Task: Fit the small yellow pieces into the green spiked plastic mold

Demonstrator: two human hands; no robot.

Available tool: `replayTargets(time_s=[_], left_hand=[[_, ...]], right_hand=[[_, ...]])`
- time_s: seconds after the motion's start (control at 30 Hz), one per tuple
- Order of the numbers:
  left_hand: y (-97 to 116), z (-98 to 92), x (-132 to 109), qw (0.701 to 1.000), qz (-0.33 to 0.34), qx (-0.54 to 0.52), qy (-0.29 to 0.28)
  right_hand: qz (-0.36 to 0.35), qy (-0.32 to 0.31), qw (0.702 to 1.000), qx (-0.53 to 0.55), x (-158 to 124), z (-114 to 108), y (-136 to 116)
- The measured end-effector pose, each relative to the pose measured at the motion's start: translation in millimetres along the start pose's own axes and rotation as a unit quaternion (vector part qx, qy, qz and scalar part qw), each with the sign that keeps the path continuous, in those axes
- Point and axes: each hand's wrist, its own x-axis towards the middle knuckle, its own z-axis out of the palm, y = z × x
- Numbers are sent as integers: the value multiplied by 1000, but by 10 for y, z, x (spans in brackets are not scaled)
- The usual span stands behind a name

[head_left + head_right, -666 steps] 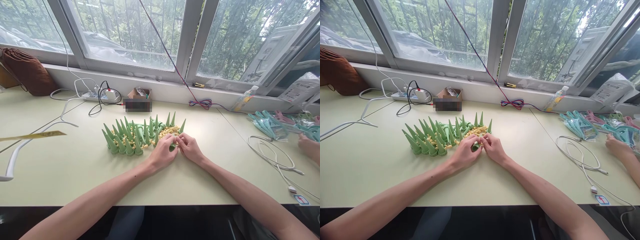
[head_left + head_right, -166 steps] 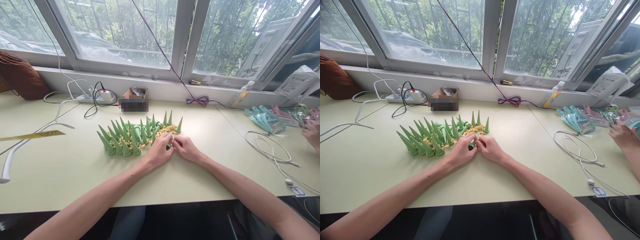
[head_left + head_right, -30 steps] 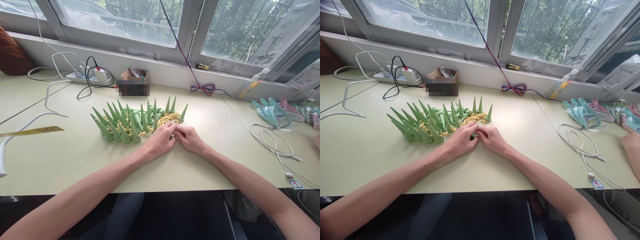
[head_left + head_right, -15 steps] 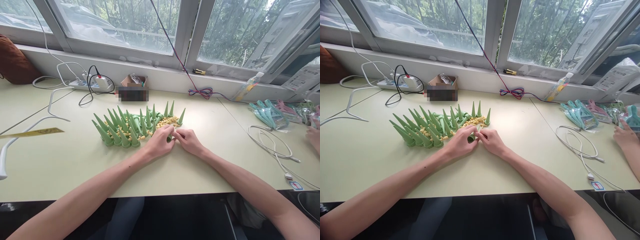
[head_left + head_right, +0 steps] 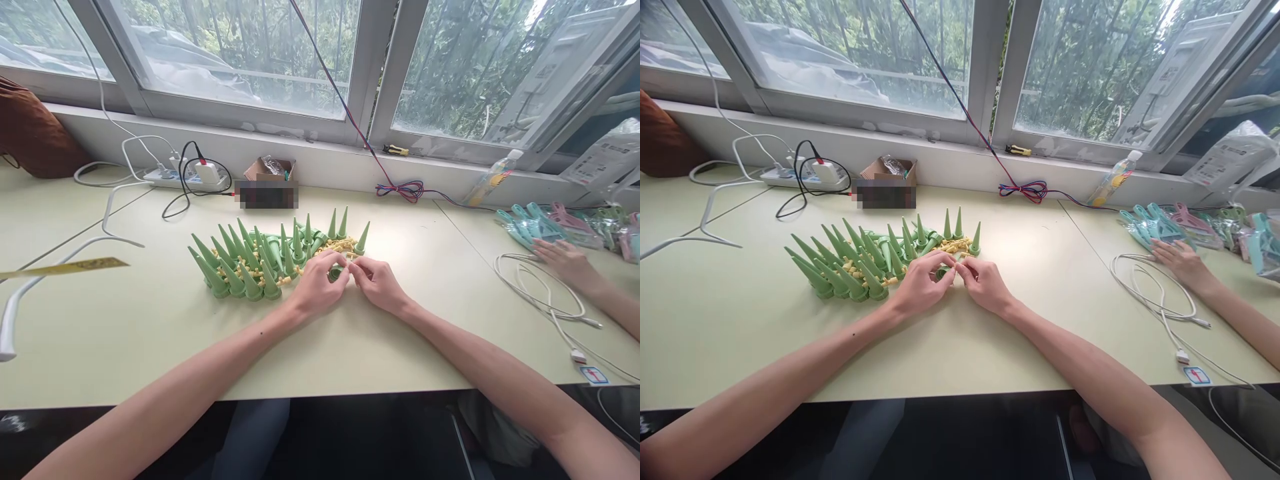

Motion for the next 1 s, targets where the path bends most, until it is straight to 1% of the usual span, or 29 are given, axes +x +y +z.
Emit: replayTargets(time_s=[0.27, 0.33, 0.47, 0.53, 0.63, 0.83, 1.0], left_hand=[[15, 12, -10, 992, -70, -99, 17], [36, 18, -17, 986, -89, -140, 8], [66, 28, -19, 971, -123, -203, -31], [56, 34, -16, 971, -115, -206, -40], [26, 44, -14, 982, -91, -162, -34], [7, 55, -24, 997, -25, -69, 5], [-19, 74, -40, 999, 7, -48, 15]], right_hand=[[11, 27, 999, 20, -12, 5, -15], [6, 38, 999, 26, -16, 4, -27], [-3, 47, 998, 50, -22, 3, -44], [-3, 46, 997, 54, -23, 3, -46], [2, 44, 998, 53, -21, 2, -39], [12, 36, 998, 54, -15, -5, -24], [3, 41, 998, 39, -9, -8, -16]])
